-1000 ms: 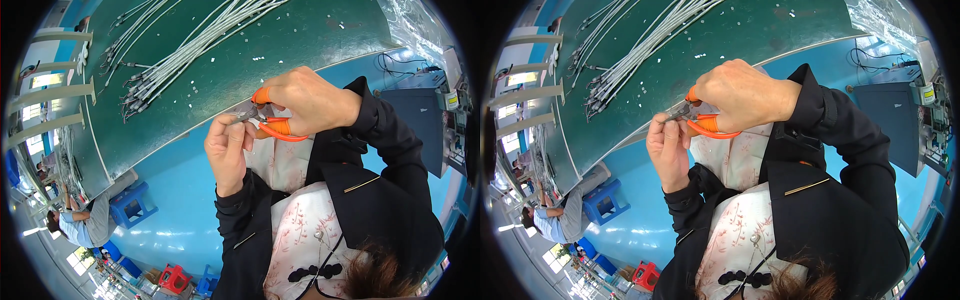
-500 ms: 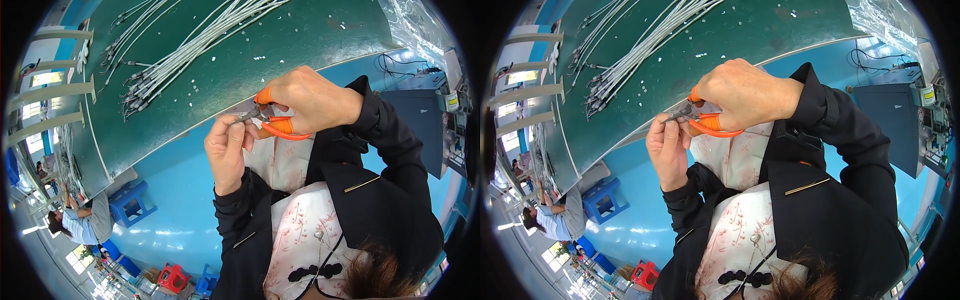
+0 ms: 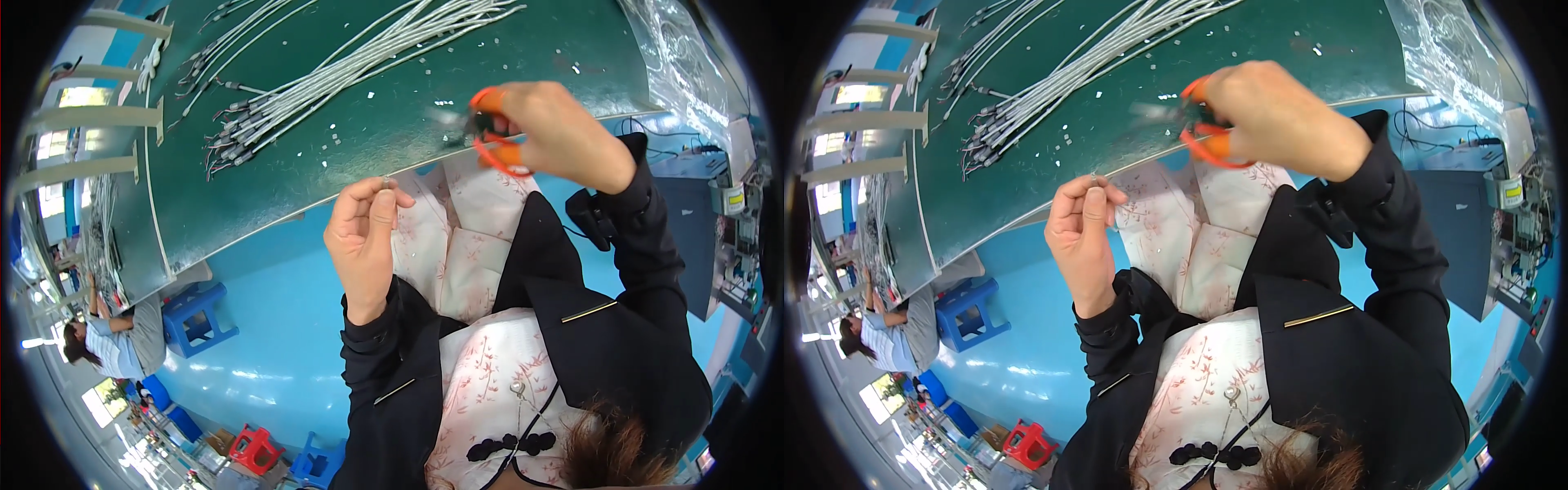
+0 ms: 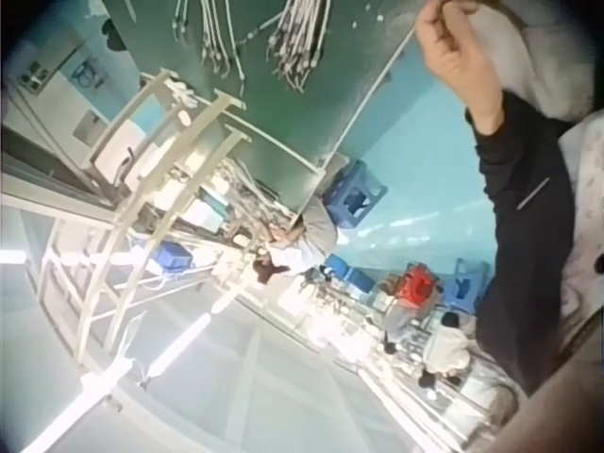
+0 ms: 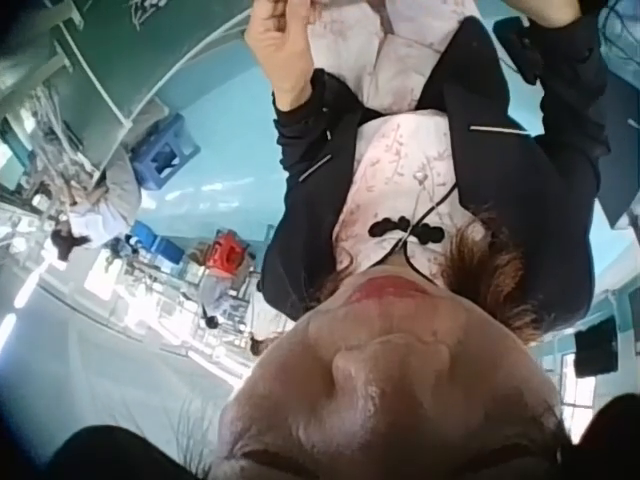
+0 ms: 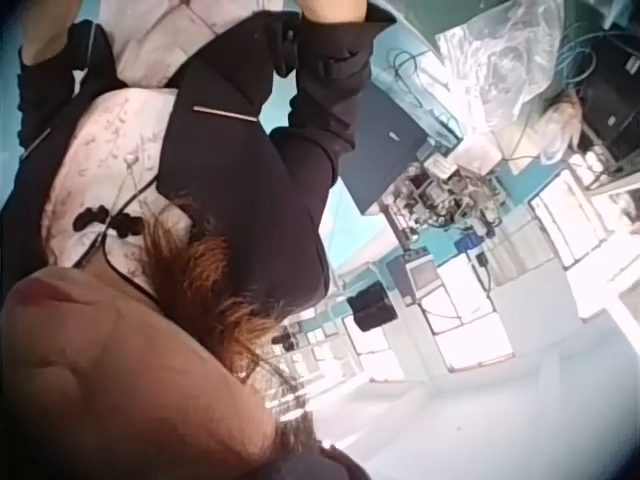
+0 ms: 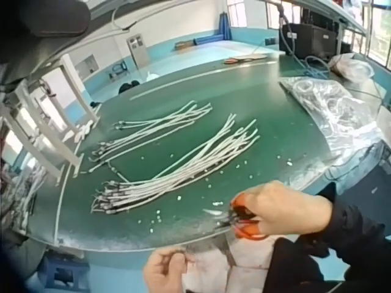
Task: The person picks up a wire, trims the end with shears, and then slides a small plastic sleeve onto the wire by hand.
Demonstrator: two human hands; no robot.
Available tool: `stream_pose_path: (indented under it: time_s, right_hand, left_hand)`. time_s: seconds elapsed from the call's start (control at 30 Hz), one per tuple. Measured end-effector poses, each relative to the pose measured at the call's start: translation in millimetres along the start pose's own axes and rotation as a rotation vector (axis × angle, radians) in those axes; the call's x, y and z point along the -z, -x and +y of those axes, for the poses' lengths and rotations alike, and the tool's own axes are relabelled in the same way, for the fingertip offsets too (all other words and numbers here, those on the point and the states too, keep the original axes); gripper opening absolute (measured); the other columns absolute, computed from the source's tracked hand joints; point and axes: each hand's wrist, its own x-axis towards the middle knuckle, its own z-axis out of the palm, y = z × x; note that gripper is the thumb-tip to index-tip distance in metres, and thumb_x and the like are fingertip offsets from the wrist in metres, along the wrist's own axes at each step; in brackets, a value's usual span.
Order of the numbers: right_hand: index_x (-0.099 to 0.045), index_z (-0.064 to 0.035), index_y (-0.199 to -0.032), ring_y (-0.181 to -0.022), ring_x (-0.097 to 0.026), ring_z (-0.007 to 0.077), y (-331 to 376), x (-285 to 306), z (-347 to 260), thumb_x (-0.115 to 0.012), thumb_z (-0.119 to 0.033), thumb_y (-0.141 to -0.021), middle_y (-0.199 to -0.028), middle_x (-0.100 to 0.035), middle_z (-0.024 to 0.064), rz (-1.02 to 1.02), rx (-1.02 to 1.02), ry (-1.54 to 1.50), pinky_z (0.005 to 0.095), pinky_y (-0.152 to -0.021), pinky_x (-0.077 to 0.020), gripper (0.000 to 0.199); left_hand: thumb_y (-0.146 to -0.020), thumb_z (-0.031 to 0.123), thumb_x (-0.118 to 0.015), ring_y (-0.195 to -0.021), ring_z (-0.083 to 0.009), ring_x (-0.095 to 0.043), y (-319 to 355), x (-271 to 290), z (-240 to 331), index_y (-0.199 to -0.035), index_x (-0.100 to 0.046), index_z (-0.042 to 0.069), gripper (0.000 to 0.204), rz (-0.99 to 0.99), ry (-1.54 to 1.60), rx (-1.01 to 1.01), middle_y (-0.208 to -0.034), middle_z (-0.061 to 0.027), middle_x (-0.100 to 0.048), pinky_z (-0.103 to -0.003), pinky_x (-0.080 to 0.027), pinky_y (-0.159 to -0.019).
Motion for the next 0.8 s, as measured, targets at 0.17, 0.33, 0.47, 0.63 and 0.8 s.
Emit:
stream_pose_path:
  time_s: [0.17, 0.33, 0.47, 0.63, 0.8]
  right_hand:
    - [-0.060, 0.0012, -0.104, -0.073, -0.060, 0.0304, 0, 13, 38, -0.075, -0.013, -0.071, -0.084, -0.061, 0.0149, 0.145, -0.176, 0.548, 0.0336, -0.061, -0.0486, 0.039]
    - [-0.060, 0.0006, -0.102, -0.078, -0.060, 0.0296, -19, 28, -15, -0.076, -0.013, -0.071, -0.089, -0.062, 0.0131, 0.061, -0.292, -0.099, 0.0340, -0.062, -0.0490, 0.037]
    - [-0.060, 0.0011, -0.089, -0.073, -0.059, 0.0302, -20, 3, -41, -0.075, -0.012, -0.072, -0.080, -0.062, 0.0108, 0.028, 0.089, -0.258, 0.0349, -0.060, -0.0476, 0.026]
    - [-0.059, -0.0004, -0.082, -0.068, -0.057, 0.0306, -19, -13, -38, -0.073, -0.009, -0.073, -0.074, -0.058, 0.0096, -0.120, 0.303, -0.202, 0.0357, -0.055, -0.0453, 0.019]
    - [-0.058, -0.0011, -0.081, -0.066, -0.055, 0.0301, -3, -6, -52, -0.072, -0.006, -0.074, -0.071, -0.055, 0.0106, -0.224, 0.307, -0.385, 0.0367, -0.054, -0.0443, 0.017]
  left_hand:
    - [-0.088, 0.000, -0.060, -0.071, -0.0102, -0.056, 2, -9, 5, -0.097, -0.061, -0.001, 0.009, 0.056, -0.332, -0.114, -0.089, -0.0070, -0.064, -0.023, -0.045, -0.061]
    - [-0.082, -0.004, -0.064, -0.072, -0.0166, -0.059, 1, -16, 15, -0.091, -0.062, -0.001, 0.010, 0.053, -0.647, -0.295, -0.089, -0.0086, -0.062, -0.028, -0.048, -0.062]
    - [-0.077, -0.007, -0.065, -0.073, -0.0242, -0.060, 0, -22, 13, -0.090, -0.061, -0.001, 0.015, -0.028, -0.749, -0.431, -0.089, -0.0117, -0.059, -0.031, -0.049, -0.062]
    - [-0.074, -0.009, -0.066, -0.074, -0.0283, -0.059, 6, -21, 16, -0.090, -0.060, -0.002, 0.018, -0.075, -0.791, -0.498, -0.088, -0.0128, -0.058, -0.033, -0.048, -0.063]
    - [-0.072, -0.012, -0.065, -0.069, -0.0262, -0.058, 25, -8, 32, -0.090, -0.060, -0.002, 0.020, -0.264, -0.809, -0.487, -0.084, -0.0128, -0.059, -0.030, -0.049, -0.059]
